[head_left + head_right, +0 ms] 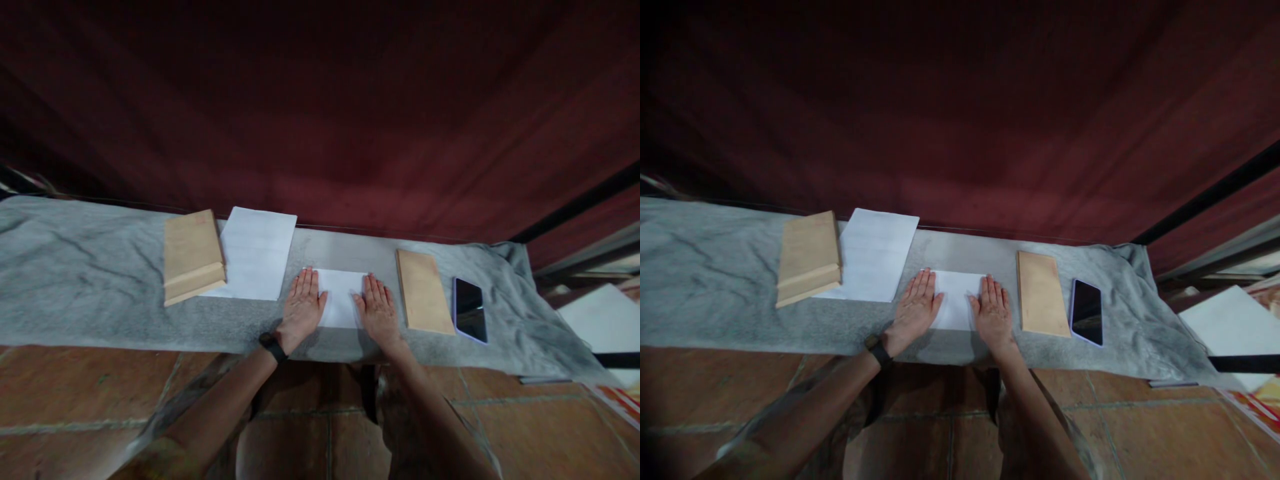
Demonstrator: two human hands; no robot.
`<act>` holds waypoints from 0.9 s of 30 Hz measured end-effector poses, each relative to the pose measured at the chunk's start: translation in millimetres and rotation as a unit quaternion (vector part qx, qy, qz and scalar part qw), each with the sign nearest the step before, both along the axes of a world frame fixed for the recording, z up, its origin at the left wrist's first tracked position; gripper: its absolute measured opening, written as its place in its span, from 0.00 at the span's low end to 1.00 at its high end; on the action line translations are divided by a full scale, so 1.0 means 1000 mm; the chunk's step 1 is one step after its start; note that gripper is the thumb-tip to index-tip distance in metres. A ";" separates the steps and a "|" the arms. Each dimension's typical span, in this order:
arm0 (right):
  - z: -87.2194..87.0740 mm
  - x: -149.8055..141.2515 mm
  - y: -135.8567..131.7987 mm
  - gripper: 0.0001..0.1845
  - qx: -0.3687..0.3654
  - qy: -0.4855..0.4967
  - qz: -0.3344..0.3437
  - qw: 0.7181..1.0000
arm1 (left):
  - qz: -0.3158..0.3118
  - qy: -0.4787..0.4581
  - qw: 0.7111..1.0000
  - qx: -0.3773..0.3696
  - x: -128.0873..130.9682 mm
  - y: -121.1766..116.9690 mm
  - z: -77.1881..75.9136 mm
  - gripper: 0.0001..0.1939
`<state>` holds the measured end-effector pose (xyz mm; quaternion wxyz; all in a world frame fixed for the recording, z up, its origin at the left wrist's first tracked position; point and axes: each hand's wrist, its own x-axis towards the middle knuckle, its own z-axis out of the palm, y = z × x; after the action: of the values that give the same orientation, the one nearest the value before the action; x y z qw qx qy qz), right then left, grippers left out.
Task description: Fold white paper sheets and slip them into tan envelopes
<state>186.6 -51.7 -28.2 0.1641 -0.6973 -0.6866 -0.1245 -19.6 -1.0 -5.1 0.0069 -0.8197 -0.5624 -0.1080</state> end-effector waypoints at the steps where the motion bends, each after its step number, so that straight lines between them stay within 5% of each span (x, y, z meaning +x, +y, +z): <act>1: 0.000 0.001 -0.001 0.34 0.001 0.000 -0.001 1.000 | 0.002 0.000 1.000 0.000 0.000 0.000 0.000 0.32; 20: 0.001 0.015 -0.007 0.35 -0.018 0.035 -0.035 0.999 | 0.032 -0.019 0.999 0.008 -0.007 0.000 0.004 0.32; 27: 0.015 -0.002 0.004 0.32 -0.023 0.091 0.024 0.995 | -0.058 -0.034 0.998 0.005 0.009 -0.010 0.011 0.31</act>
<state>184.2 -48.1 -13.0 0.2127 -0.6928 -0.6878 -0.0403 -10.8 -10.8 6.1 -0.0141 -0.8466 -0.5136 -0.1385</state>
